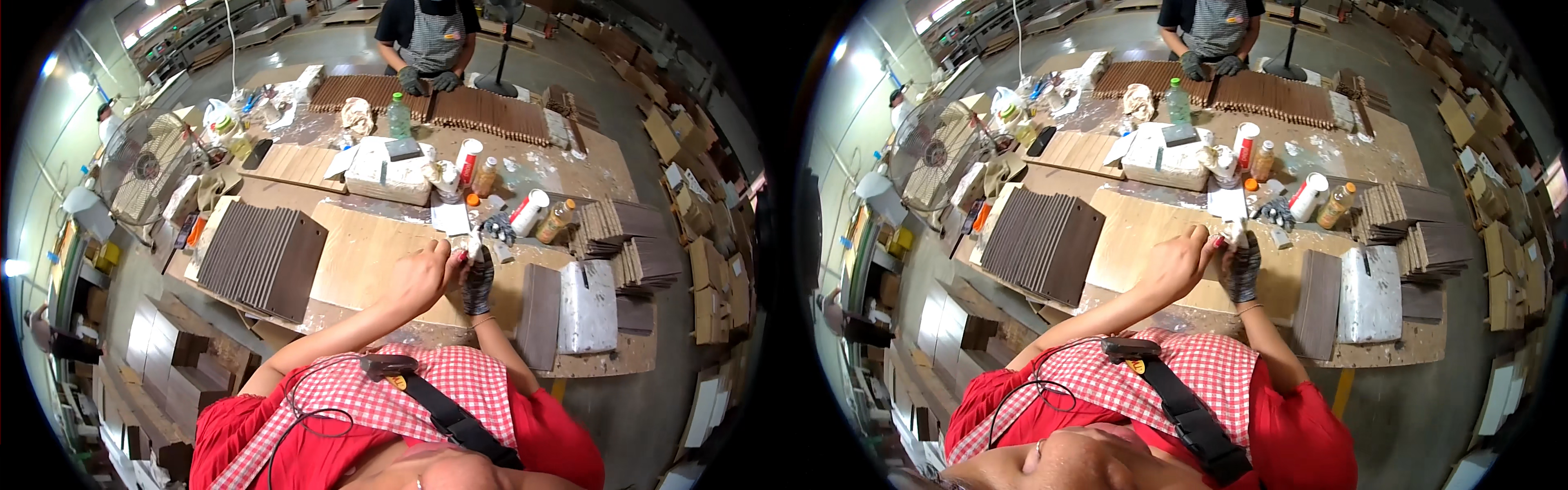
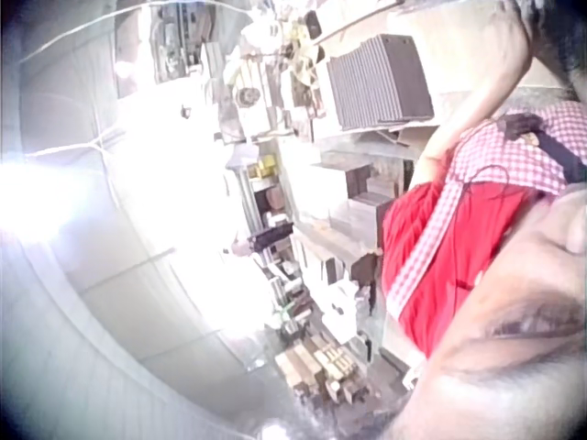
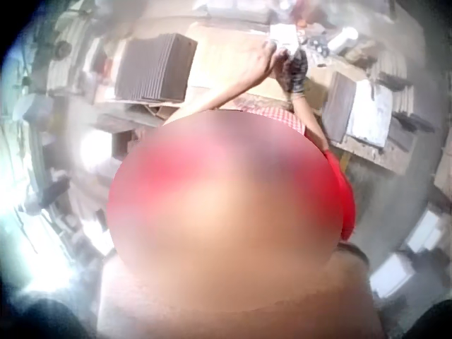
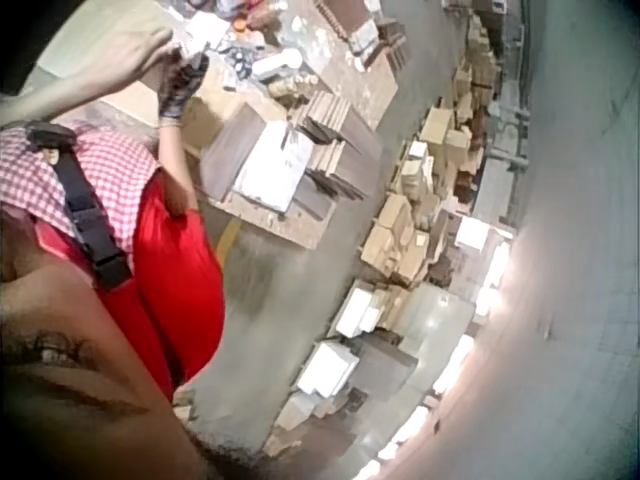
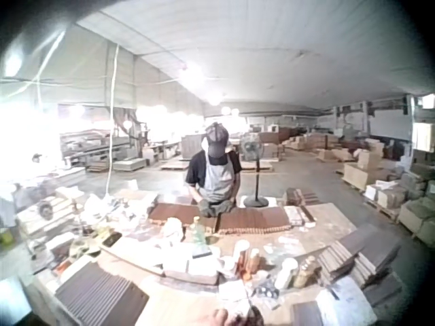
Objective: The person wipes wooden boards and grooved panels using a cloth, turning them over to clean multiple sides and applying liquid from a bottle onto the cloth.
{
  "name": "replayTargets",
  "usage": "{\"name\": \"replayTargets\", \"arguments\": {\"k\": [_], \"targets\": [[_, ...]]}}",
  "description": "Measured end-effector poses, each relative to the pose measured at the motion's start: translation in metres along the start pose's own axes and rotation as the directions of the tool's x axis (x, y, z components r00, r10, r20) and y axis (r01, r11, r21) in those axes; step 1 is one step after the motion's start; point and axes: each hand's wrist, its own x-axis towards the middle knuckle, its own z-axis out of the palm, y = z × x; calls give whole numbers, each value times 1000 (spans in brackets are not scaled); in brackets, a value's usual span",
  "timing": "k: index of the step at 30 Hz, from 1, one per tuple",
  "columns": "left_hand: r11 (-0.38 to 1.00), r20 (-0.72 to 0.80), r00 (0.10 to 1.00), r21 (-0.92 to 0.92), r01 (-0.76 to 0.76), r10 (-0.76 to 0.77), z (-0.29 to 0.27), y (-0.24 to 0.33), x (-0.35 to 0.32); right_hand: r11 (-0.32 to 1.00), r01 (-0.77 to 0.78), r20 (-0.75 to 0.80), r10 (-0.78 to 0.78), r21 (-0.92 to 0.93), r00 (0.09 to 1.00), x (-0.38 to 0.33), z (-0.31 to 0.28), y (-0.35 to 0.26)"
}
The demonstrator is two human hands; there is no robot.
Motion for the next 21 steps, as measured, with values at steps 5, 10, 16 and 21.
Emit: {"name": "replayTargets", "arguments": {"k": [5,10,16,21], "targets": [[1000,6,1000,-3,5,-5,-1,-9,3,707,-188,148,118,681,982,7,7,23],[1000,4,1000,-18,19,-19,0,-5,-1,997,77,-15,-77,18,997,6,33,-49],[989,-111,983,-21,144,-145,-7,-29,-14,552,-425,230,389,717,892,-2,10,48],[979,-50,980,-82,188,-192,-10,-37,-13,647,-144,231,-52,749,972,16,61,43]]}}
